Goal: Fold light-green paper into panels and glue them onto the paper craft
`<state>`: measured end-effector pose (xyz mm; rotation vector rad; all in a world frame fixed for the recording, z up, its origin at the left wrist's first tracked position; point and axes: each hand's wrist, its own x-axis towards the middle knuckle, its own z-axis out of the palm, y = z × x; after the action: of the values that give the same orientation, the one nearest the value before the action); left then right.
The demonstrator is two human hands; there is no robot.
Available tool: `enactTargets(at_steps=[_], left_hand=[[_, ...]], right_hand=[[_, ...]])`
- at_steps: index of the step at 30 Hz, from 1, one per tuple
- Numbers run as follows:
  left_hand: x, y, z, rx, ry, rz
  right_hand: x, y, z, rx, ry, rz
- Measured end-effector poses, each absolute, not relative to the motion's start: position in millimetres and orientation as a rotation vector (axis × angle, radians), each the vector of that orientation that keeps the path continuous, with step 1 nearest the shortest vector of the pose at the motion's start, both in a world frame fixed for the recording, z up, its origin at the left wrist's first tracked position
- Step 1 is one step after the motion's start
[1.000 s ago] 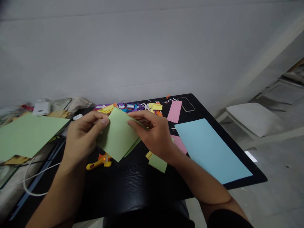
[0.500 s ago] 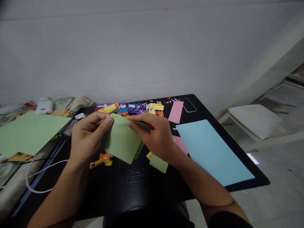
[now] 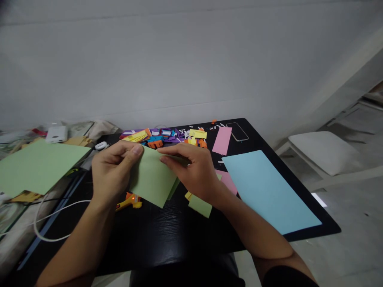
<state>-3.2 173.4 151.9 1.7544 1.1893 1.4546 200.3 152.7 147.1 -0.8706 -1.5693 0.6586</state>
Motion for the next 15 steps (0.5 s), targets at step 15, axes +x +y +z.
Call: enactTargets(at_steps=[15], left_hand=[[-7.0,177.0,154.0,1.85,1.192,1.402]], right_hand=[[210.3,161.4,149.1,-0.902,-1.439,0.709]])
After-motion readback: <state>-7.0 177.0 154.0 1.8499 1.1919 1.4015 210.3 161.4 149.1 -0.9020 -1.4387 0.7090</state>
